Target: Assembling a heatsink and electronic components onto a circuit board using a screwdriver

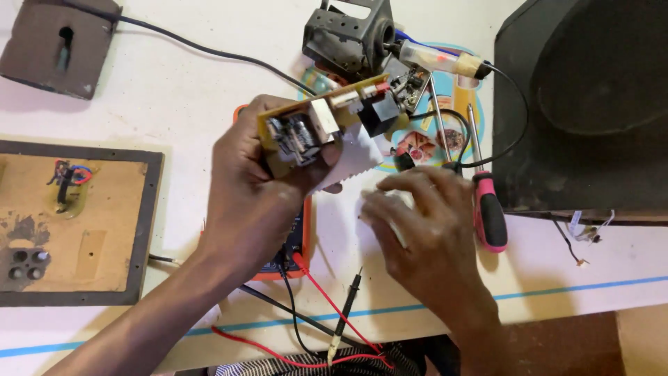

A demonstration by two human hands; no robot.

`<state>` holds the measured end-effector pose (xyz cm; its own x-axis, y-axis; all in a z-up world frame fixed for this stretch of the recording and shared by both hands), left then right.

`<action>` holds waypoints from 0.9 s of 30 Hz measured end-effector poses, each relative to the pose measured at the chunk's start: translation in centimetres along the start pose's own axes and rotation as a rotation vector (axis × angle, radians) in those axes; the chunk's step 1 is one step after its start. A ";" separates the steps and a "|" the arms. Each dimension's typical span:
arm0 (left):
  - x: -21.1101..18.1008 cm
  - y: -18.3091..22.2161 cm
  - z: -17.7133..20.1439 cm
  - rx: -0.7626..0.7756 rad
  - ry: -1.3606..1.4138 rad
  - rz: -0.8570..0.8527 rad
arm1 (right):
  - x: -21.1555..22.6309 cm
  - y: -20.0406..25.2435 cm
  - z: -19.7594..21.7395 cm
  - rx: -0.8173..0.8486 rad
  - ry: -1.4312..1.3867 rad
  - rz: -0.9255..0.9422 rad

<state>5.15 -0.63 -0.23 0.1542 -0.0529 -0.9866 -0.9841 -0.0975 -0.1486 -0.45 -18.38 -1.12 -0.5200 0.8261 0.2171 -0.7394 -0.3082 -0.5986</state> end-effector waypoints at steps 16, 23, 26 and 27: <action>2.7 2.4 -3.3 0.171 -0.955 -0.687 | 0.2 5.1 2.2 -0.083 -0.163 -0.190; 2.3 2.0 -2.1 0.360 -0.764 -0.599 | -0.8 5.9 4.3 -0.248 -0.162 -0.455; -1.6 2.0 -0.6 0.435 -0.569 -0.496 | -0.4 6.2 5.4 -0.353 -0.234 -0.540; -3.6 2.0 0.0 0.446 -0.456 -0.452 | -0.2 6.3 5.8 -0.414 -0.262 -0.548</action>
<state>2.65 -0.67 3.00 0.5924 0.3201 -0.7393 -0.7917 0.4015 -0.4605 -7.48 -23.25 -0.41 -0.2455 0.6547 0.7149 -0.7275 0.3630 -0.5823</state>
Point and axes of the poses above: each hand's wrist, its own y-axis away from the middle knuckle, its own z-axis out of the back of the hand, x = y × z, the point moved 4 cm from there along -y, towards the middle knuckle, and after that the axes turned 10 degrees about -x, right-handed, at the moved point
